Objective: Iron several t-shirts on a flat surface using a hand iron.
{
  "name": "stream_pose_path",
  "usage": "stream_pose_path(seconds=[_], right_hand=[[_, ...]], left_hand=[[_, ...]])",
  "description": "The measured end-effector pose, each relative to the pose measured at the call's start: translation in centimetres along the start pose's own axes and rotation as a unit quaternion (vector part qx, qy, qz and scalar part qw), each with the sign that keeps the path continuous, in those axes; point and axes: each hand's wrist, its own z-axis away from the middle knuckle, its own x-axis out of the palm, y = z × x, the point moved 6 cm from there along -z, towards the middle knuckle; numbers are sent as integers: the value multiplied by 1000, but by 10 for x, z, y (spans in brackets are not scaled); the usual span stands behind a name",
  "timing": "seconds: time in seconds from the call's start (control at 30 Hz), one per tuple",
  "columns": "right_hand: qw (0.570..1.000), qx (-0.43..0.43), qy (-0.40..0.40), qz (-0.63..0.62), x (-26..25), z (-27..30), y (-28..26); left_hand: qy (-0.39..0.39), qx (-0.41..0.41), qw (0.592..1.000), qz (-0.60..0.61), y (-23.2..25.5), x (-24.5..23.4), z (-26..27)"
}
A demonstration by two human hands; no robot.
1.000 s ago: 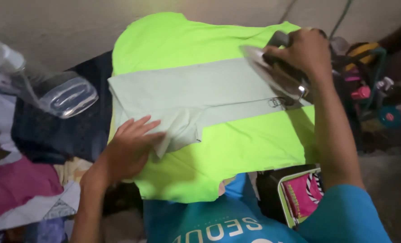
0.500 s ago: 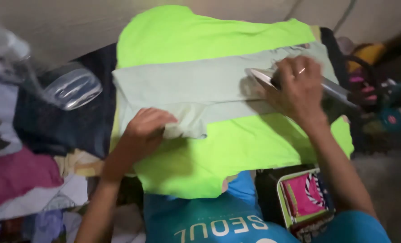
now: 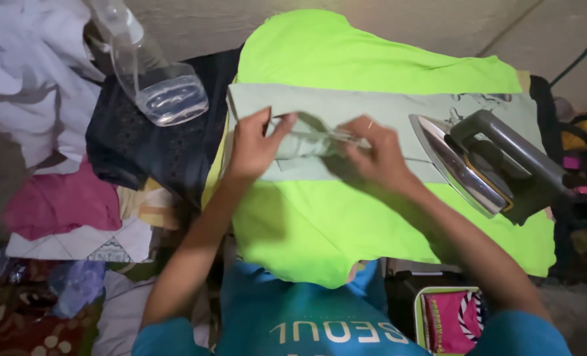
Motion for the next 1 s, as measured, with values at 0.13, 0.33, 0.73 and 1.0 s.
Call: stream_pose_path(seconds=[0.13,0.33,0.73,1.0], right_hand=[[949,203,36,-238,7,-36,73],[952,186,77,-231,18,-57,85],[970,186,90,-129,30,-42,30],[972,59,24,227,50,-42,26]], left_hand=[[29,-93,991,92,-56,2,-21],[60,-54,986,147,-53,-8,-14],[115,60,958,-255,-2,-2,6],[20,-47,922,-383,-3,6,4]])
